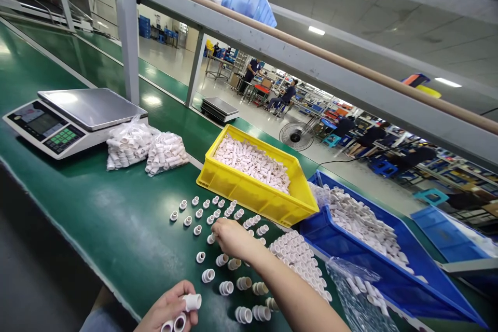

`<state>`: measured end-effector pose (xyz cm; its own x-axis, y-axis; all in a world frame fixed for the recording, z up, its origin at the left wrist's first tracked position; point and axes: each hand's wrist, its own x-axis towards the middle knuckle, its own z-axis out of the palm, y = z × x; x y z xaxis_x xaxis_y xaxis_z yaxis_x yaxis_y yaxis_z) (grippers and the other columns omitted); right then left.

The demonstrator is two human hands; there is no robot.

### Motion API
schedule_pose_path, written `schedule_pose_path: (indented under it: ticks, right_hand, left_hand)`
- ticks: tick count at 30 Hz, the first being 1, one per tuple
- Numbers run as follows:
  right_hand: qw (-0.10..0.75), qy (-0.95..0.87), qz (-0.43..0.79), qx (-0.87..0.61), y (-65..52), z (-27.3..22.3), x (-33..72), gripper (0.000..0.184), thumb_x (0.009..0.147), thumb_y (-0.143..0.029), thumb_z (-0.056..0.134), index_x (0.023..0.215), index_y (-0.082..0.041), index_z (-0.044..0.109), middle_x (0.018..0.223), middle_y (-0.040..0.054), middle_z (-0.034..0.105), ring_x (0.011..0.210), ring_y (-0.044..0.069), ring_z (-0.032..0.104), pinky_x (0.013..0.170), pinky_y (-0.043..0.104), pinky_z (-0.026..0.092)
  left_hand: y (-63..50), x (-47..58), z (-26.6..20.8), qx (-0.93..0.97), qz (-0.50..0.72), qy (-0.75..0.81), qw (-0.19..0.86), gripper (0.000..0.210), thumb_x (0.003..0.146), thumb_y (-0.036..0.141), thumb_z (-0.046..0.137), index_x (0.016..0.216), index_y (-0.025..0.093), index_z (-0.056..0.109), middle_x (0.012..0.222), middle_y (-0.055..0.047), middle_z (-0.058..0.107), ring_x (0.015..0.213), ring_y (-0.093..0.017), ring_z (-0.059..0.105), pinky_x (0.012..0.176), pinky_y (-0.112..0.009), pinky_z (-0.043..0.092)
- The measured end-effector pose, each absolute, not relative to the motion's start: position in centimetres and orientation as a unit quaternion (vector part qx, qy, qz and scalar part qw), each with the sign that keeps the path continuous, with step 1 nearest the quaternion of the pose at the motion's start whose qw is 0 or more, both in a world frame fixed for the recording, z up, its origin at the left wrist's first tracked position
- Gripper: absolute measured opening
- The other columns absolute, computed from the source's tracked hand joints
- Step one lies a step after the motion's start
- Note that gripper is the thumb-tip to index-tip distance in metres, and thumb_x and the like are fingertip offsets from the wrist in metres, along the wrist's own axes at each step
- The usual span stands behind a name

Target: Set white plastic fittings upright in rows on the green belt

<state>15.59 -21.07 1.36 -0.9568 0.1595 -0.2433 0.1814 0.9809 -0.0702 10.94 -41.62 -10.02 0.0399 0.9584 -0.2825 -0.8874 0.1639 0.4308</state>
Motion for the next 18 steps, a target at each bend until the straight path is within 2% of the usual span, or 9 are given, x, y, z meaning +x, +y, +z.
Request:
schedule_pose_path:
  ticks: [6, 11, 16, 18]
  right_hand:
    - [0.144, 0.985, -0.033, 0.084, -20.8, 0.1, 15.0, 0.008, 0.073, -0.012, 0.052, 0.072, -0.013, 0.060, 0.075, 0.0055, 0.061, 0.070, 0.015, 0.055, 0.062, 0.022, 0.038]
    - [0.136, 0.987, -0.022, 0.082, -20.7, -0.5, 15.1, 0.013, 0.076, -0.014, 0.050, 0.069, -0.013, 0.061, 0.073, 0.0069, 0.060, 0.071, 0.017, 0.055, 0.063, 0.024, 0.038]
    - [0.067, 0.995, -0.047, 0.061, -22.5, 1.4, 16.3, 0.015, 0.080, -0.026, 0.053, 0.090, -0.017, 0.061, 0.096, 0.0068, 0.057, 0.087, 0.017, 0.051, 0.073, 0.025, 0.037]
    - [0.044, 0.995, -0.087, 0.021, -24.1, 2.2, 17.1, 0.023, 0.082, -0.037, 0.053, 0.095, -0.020, 0.059, 0.091, 0.0040, 0.058, 0.084, 0.015, 0.051, 0.073, 0.024, 0.036]
  left_hand:
    - [-41.6, 11.2, -9.8, 0.052, 0.642, 0.294, 0.706, 0.026, 0.072, 0.037, 0.064, 0.073, 0.016, 0.049, 0.057, -0.005, 0.061, 0.037, -0.003, 0.040, 0.033, -0.011, 0.019]
    - [-41.6, 11.1, -9.2, 0.039, 0.645, 0.313, 0.697, 0.028, 0.072, 0.041, 0.062, 0.074, 0.016, 0.051, 0.054, -0.002, 0.057, 0.038, -0.004, 0.040, 0.032, -0.011, 0.017]
    - [-41.6, 11.1, -8.7, 0.031, 0.658, 0.312, 0.685, 0.027, 0.075, 0.043, 0.058, 0.074, 0.017, 0.049, 0.052, 0.000, 0.053, 0.037, -0.003, 0.035, 0.032, -0.012, 0.014]
    - [-41.6, 11.1, -8.8, 0.028, 0.657, 0.313, 0.685, 0.028, 0.076, 0.045, 0.056, 0.075, 0.017, 0.049, 0.051, 0.000, 0.052, 0.037, -0.003, 0.032, 0.032, -0.013, 0.014]
